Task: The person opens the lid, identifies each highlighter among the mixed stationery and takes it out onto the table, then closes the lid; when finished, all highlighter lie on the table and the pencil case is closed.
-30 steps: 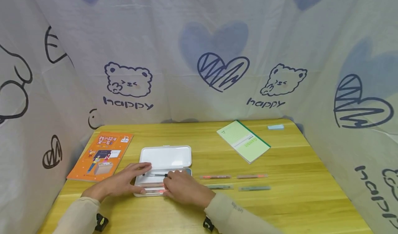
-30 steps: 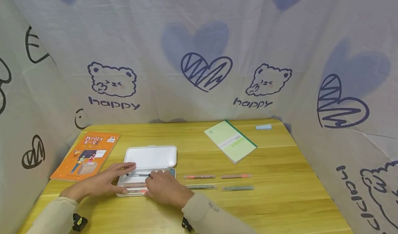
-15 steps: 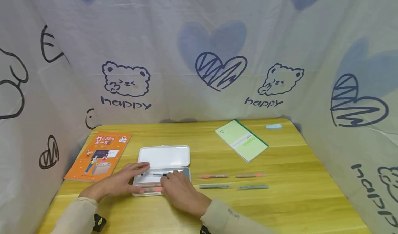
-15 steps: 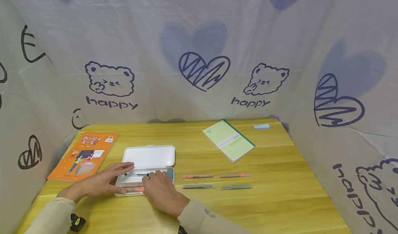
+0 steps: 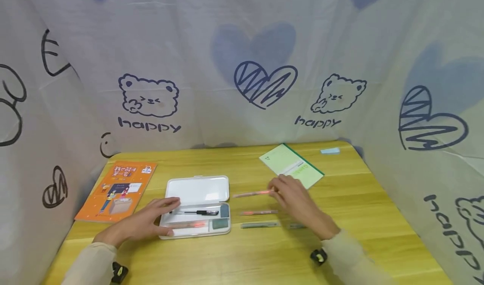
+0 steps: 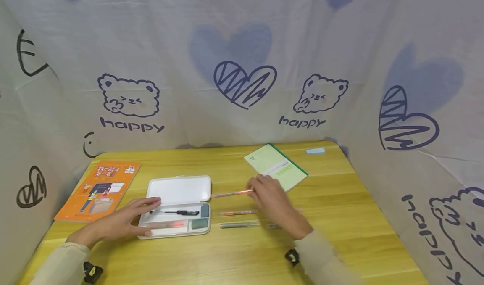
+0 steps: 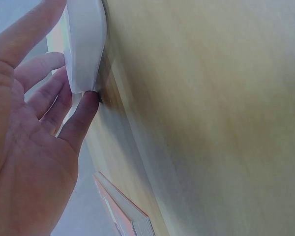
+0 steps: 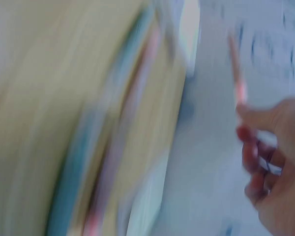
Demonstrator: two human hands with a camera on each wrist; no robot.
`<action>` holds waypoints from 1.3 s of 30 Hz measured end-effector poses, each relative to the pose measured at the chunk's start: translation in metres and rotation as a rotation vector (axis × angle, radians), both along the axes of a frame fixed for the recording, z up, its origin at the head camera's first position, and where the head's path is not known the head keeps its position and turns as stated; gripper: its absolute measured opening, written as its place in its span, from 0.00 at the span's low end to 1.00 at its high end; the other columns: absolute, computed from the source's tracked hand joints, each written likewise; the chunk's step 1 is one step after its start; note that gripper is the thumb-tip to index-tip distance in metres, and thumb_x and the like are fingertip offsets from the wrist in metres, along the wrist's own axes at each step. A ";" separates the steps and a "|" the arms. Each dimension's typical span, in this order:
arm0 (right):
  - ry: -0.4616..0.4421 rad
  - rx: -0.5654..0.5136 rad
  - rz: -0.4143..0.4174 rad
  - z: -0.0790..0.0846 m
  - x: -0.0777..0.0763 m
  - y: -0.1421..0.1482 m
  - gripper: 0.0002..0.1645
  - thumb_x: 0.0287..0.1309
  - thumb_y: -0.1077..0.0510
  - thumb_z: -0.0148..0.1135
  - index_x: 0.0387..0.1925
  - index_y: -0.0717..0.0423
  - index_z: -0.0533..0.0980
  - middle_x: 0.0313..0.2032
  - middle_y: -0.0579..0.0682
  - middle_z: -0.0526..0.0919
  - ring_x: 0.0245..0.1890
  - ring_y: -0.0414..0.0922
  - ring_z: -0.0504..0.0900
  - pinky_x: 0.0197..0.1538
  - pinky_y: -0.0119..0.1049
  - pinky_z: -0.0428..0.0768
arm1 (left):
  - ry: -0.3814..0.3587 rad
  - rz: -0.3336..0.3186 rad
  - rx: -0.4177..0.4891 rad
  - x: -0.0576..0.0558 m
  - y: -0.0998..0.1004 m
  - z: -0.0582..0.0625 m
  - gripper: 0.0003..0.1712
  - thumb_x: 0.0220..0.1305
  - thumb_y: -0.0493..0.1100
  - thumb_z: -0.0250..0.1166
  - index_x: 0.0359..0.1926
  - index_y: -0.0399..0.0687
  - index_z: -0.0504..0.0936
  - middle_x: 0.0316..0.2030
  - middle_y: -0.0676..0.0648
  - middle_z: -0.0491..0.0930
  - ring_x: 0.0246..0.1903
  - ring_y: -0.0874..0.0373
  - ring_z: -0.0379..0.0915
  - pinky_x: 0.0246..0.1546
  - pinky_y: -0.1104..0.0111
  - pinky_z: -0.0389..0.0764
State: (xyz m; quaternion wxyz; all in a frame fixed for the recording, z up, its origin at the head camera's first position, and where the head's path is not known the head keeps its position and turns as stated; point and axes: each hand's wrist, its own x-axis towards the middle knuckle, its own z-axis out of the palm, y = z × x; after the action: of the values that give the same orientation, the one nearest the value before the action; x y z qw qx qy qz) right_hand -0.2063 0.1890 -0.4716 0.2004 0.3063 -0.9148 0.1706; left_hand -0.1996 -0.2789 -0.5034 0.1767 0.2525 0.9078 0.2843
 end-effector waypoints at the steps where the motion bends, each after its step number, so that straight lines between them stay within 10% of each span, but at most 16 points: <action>1: -0.005 -0.010 0.002 0.002 -0.002 0.024 0.08 0.65 0.61 0.76 0.43 0.54 0.83 0.34 0.45 0.83 0.35 0.43 0.80 0.40 0.40 0.81 | 0.005 -0.004 -0.002 0.000 0.000 0.000 0.54 0.67 0.61 0.76 0.83 0.41 0.65 0.85 0.35 0.57 0.81 0.26 0.50 0.76 0.26 0.60; 8: -0.070 -0.035 -0.058 0.000 -0.001 0.181 0.13 0.62 0.68 0.76 0.42 0.52 0.83 0.35 0.39 0.81 0.34 0.33 0.74 0.35 0.32 0.79 | 0.014 -0.015 -0.007 -0.001 0.001 0.002 0.54 0.68 0.61 0.76 0.83 0.41 0.65 0.84 0.33 0.57 0.81 0.24 0.50 0.75 0.26 0.61; 14: -0.280 -0.048 -0.077 -0.029 0.010 0.260 0.10 0.65 0.70 0.72 0.42 0.54 0.83 0.34 0.36 0.81 0.33 0.27 0.72 0.32 0.29 0.76 | 0.000 -0.010 -0.011 0.000 0.001 0.003 0.54 0.67 0.62 0.75 0.84 0.41 0.64 0.84 0.33 0.57 0.81 0.25 0.50 0.76 0.26 0.60; 39: -0.407 0.000 -0.128 -0.061 0.005 0.281 0.08 0.68 0.66 0.72 0.42 0.51 0.84 0.33 0.35 0.81 0.32 0.27 0.69 0.33 0.30 0.73 | -0.011 -0.004 -0.006 0.000 0.001 0.003 0.54 0.67 0.60 0.76 0.83 0.41 0.65 0.84 0.34 0.57 0.81 0.25 0.49 0.76 0.26 0.59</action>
State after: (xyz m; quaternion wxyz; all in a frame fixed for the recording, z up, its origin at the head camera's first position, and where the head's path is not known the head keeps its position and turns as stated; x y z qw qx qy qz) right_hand -0.2010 0.4704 -0.5328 0.0221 0.2067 -0.9540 0.2158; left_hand -0.1999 -0.2778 -0.5006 0.1829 0.2521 0.9072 0.2829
